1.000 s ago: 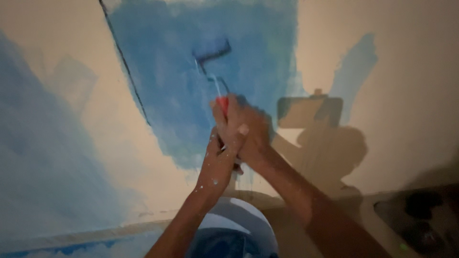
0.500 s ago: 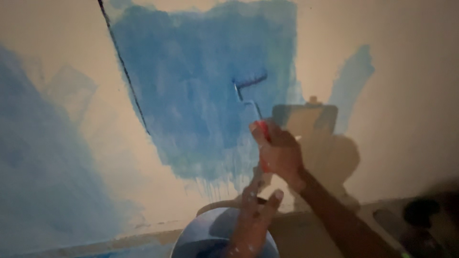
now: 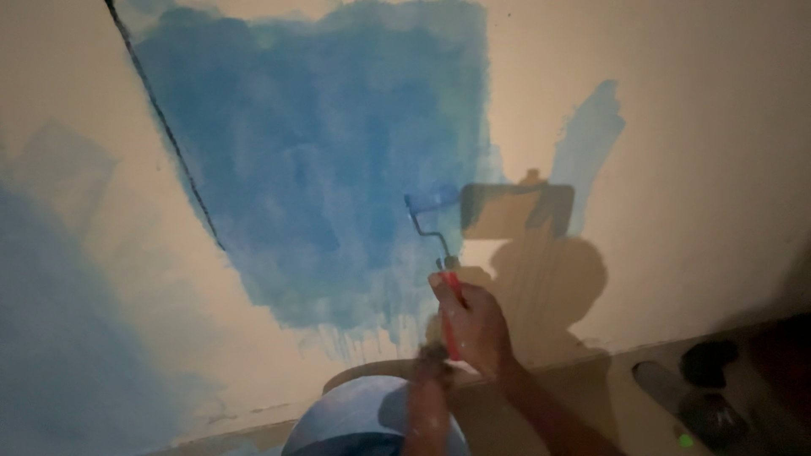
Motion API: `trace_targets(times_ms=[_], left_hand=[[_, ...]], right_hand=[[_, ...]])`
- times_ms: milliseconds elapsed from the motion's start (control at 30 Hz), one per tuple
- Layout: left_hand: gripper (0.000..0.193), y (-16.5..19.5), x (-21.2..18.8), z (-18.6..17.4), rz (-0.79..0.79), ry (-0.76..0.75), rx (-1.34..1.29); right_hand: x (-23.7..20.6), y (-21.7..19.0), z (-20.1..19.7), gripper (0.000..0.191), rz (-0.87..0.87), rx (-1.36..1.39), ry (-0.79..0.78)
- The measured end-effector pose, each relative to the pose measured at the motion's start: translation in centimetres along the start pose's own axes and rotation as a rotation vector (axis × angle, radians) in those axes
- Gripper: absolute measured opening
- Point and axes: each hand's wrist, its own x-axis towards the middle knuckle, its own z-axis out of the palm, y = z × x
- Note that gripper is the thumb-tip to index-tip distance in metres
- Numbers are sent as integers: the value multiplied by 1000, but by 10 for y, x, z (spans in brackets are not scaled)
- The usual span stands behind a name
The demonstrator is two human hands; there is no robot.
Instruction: The person paints a wall with blue paint using a paint roller. They repeatedly dip the roller into a bucket of paint and apply it to the wall in vertical strokes, gradually covering more of the surface.
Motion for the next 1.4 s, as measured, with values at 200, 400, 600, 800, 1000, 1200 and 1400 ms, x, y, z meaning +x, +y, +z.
trace_targets(times_ms=[200,400,600,800,1000,1200,1400], left_hand=[[77,84,13,19,206,-231,-49],[70,122,-9,56,404,-470,-187],[63,96,-3,46,320,-350,91],[67,141,6,73,538,-433,223],[70,137,9,76,451,-365,302],[66,87,11,65,345,-488,106],[79,127,2,89,566,-516,256]], right_hand=[[15,-21,-4,47,-124,332,-31],[34,-69,-18,49,-249,268,104],[9,-40,-6,45,-30,343,-34],[58,-54,-26,37,-696,-318,330],[65,-43,-13,38,-297,-188,157],[34,-4,-17,48,-195,-203,149],[57,-47,-49,45,-373,-171,164]])
